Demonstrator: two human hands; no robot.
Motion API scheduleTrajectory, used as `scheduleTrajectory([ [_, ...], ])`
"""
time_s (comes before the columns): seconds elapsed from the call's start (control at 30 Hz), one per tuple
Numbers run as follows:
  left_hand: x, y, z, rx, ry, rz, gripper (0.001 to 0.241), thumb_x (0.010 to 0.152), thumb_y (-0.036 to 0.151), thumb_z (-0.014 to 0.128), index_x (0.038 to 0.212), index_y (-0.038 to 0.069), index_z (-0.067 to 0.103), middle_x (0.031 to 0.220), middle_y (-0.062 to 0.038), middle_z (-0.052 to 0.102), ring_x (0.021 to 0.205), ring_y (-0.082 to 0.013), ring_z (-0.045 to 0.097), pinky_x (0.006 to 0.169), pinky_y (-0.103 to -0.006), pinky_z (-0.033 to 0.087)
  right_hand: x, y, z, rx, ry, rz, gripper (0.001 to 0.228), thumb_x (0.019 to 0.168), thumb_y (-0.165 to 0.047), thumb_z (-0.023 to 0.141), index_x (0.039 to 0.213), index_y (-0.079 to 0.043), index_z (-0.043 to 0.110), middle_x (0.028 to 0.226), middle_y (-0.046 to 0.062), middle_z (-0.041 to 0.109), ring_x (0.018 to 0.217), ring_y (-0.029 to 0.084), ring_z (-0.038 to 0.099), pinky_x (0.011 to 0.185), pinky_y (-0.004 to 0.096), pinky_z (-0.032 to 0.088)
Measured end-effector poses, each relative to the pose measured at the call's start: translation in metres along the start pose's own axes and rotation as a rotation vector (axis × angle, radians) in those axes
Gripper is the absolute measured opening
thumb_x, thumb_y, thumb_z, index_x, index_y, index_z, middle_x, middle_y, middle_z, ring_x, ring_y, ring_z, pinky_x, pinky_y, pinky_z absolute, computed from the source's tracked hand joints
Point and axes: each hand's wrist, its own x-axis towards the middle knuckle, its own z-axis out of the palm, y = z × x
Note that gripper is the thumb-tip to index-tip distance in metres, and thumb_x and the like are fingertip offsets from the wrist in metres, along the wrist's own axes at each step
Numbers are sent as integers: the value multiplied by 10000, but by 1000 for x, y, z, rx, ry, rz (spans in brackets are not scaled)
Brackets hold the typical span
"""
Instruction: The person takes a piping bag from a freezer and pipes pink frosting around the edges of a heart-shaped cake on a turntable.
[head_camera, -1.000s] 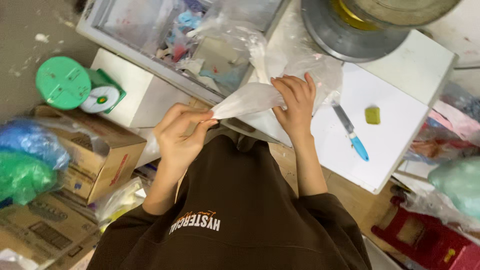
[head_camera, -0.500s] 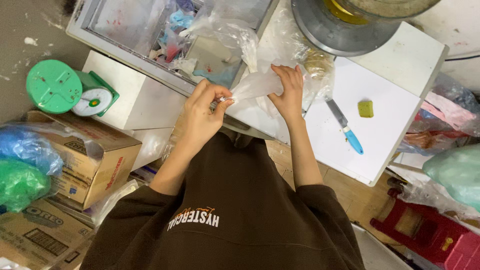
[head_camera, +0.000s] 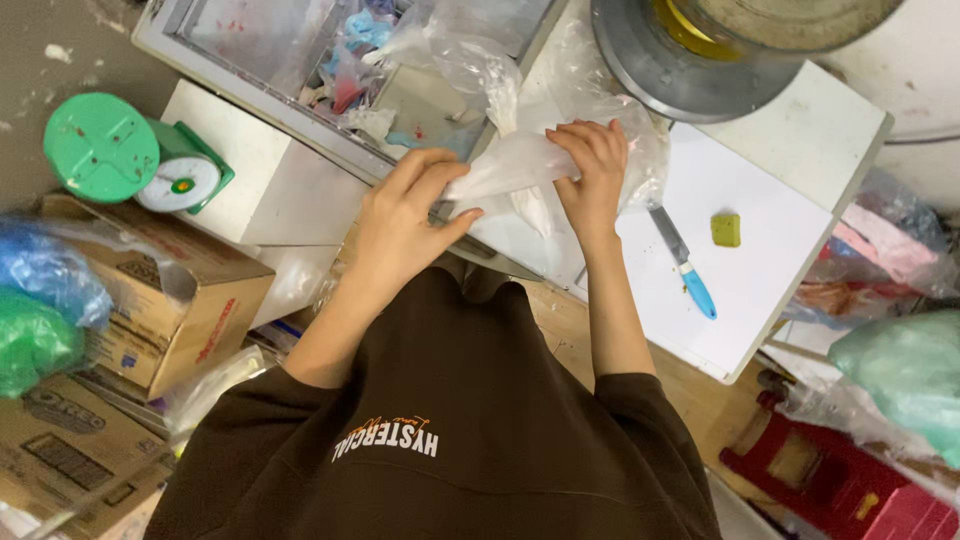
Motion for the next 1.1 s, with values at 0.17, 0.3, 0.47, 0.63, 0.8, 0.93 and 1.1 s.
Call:
scheduleTrajectory([
  [0.17,-10,-6,5,63,145,-12,249,888,138,836,1097,59,726,1096,-77,701,944,-279,710,806,-377,581,9,-1,9,91,-22,-4,504,718,64,683,1187,-115,725,1223,67,688,1260,307,599,1250,558,310],
  [0.3,-8,-11,9,56,181,-115,192,884,124,853,1020,65,731,977,-70,684,829,-272,686,717,-380,555,-1,2,14,130,-30,-2,485,728,41,696,1191,-102,714,1222,87,692,1258,315,599,1248,567,289],
  [0.47,7,-15,21,99,118,33,198,837,112,864,939,60,702,867,-87,604,765,-293,645,672,-412,512,-8,10,18,105,-27,30,522,710,-5,767,1217,-105,692,1227,92,669,1261,315,582,1247,570,288],
  [0.63,33,-15,40,108,85,142,168,857,38,818,962,57,688,894,-98,575,810,-318,643,697,-429,515,-12,22,17,64,-18,59,569,750,-89,857,1288,-95,669,1256,113,649,1263,325,568,1234,574,279],
  [0.8,52,0,49,91,32,220,206,889,-19,773,1055,62,681,964,-89,608,878,-312,670,743,-421,543,-17,34,21,63,10,97,563,791,-157,897,1291,-85,650,1240,113,650,1244,317,575,1232,568,291],
  [0.93,69,25,49,-63,-40,253,348,840,-39,739,1170,32,654,1129,-144,634,914,-324,682,763,-408,564,-15,37,21,104,0,158,608,800,-147,889,1340,-84,614,1294,99,658,1239,316,586,1239,564,287],
  [1.1,83,29,49,-22,43,450,536,642,242,862,1078,29,635,1097,-146,633,920,-363,652,772,-426,541,-8,38,13,191,6,203,701,722,-24,790,1393,-94,601,1372,98,658,1286,340,581,1240,561,270],
])
